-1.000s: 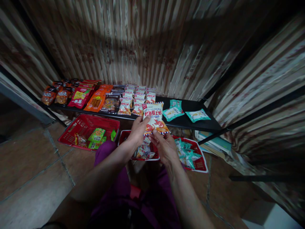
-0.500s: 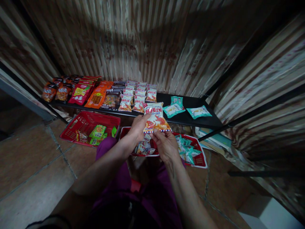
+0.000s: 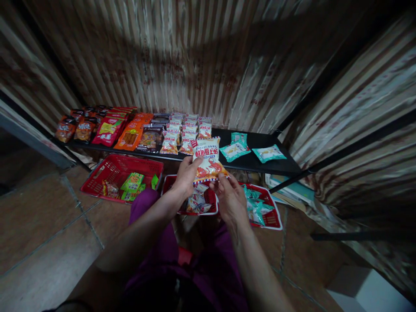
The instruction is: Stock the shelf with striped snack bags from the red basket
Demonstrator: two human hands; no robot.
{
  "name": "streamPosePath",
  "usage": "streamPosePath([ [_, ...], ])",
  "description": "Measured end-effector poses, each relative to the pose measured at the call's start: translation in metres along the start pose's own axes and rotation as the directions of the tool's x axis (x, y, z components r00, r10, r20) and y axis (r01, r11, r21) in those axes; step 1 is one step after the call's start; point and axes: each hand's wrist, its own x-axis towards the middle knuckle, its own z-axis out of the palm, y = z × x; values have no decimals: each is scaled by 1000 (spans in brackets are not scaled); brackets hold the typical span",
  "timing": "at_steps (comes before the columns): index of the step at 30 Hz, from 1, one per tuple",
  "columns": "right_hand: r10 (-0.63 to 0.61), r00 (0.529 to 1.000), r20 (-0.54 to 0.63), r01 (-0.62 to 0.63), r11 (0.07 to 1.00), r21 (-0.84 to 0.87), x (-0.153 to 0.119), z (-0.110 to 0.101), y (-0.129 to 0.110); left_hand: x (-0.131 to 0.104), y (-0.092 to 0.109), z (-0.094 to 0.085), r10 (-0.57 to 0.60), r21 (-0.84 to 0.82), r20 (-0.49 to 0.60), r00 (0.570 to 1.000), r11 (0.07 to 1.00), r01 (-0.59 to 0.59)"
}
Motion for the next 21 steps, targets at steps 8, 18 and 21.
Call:
streamPosePath([
  [8,13,1000,-2,-13,1000,-26,0,-6,5,1,-6,-7,-50,-49,16,999,998,51],
  [18,13,1000,-25,-12,998,60,-3,-8,5,-2,-7,-5,30,5,33,999,1000,-30],
  [21,25,999,-35,-23,997,74,-5,-8,6,-1,-9,-5,47,78,26,999,996,-49],
])
